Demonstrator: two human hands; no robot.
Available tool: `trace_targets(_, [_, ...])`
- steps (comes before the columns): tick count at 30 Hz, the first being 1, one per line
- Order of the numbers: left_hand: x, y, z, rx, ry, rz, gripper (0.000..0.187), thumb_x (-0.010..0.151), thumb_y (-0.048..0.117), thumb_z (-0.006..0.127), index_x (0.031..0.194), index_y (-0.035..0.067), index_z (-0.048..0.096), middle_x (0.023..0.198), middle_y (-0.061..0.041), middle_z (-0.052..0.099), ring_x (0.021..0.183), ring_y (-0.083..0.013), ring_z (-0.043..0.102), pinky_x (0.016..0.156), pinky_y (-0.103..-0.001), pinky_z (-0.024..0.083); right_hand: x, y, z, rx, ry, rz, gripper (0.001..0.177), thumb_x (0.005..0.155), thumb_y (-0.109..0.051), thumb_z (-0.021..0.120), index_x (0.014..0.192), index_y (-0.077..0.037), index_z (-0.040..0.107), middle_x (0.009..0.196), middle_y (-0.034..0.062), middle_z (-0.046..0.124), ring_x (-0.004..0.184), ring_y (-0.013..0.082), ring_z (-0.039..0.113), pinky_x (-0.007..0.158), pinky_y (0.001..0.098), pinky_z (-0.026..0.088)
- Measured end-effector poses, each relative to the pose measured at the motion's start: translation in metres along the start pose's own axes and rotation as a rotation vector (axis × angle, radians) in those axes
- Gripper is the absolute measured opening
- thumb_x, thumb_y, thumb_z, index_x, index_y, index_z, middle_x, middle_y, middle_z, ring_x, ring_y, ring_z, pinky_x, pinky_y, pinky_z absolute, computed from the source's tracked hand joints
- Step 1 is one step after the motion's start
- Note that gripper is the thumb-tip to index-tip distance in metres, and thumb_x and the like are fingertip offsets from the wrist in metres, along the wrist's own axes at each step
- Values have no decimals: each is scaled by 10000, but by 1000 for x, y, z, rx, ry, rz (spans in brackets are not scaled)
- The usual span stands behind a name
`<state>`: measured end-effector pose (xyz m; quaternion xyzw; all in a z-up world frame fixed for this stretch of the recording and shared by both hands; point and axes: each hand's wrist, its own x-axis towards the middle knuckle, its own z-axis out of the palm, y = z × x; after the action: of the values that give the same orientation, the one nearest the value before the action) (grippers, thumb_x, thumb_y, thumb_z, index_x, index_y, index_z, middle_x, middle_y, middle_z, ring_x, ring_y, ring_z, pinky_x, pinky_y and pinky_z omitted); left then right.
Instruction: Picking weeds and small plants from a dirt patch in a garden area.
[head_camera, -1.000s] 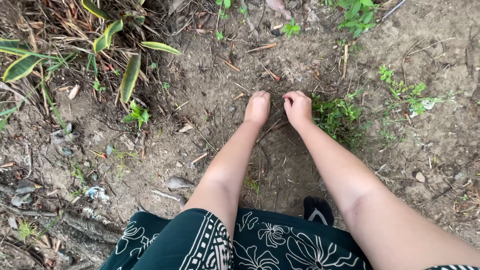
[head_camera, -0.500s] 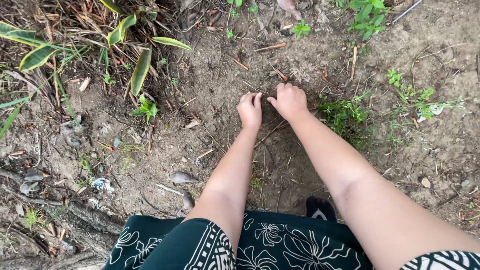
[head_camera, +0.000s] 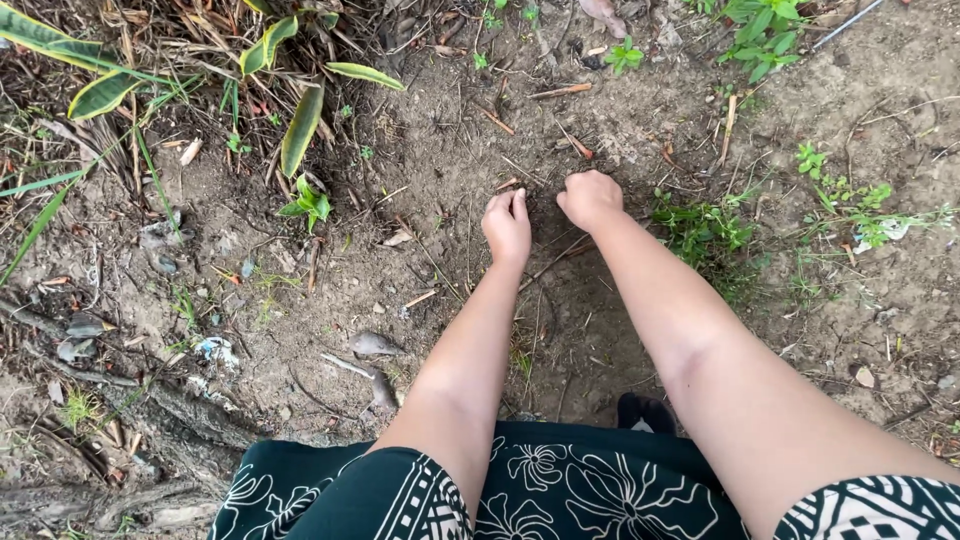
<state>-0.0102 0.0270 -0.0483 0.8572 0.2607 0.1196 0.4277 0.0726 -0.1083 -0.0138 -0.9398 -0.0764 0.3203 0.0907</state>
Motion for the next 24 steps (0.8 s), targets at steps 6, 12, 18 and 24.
trace_targets(6, [-2, -6, 5, 6, -7, 17, 237, 984, 203, 656, 950, -13, 748, 925, -182, 719, 832, -352, 695, 798, -430, 547, -2, 15, 25, 60, 138, -81, 255, 940, -307, 648, 985, -81, 756, 991, 180, 758, 928, 368, 728, 854, 495, 584])
trace_targets(12, [-5, 3, 8, -15, -1, 17, 233, 985, 201, 642, 946, -7, 739, 941, -183, 723, 835, -359, 700, 797, -435, 551, -2, 24, 33, 79, 278, -202, 219, 888, -277, 671, 906, -67, 731, 951, 174, 743, 861, 385, 724, 796, 508, 582])
trace_targets(18, [-6, 9, 9, -38, -38, 34, 246, 984, 219, 653, 948, -9, 738, 930, -195, 716, 842, -371, 698, 800, -437, 551, -4, 14, 28, 162, 259, -64, 224, 866, -295, 700, 885, -75, 738, 875, 201, 740, 847, 394, 718, 791, 513, 575])
trace_targets(24, [-2, 7, 7, -37, -46, 38, 239, 986, 208, 643, 952, -8, 740, 919, -191, 712, 837, -372, 692, 791, -442, 546, 8, 20, 28, 92, 266, -194, 214, 899, -282, 694, 879, -77, 748, 867, 191, 743, 826, 377, 732, 789, 502, 588])
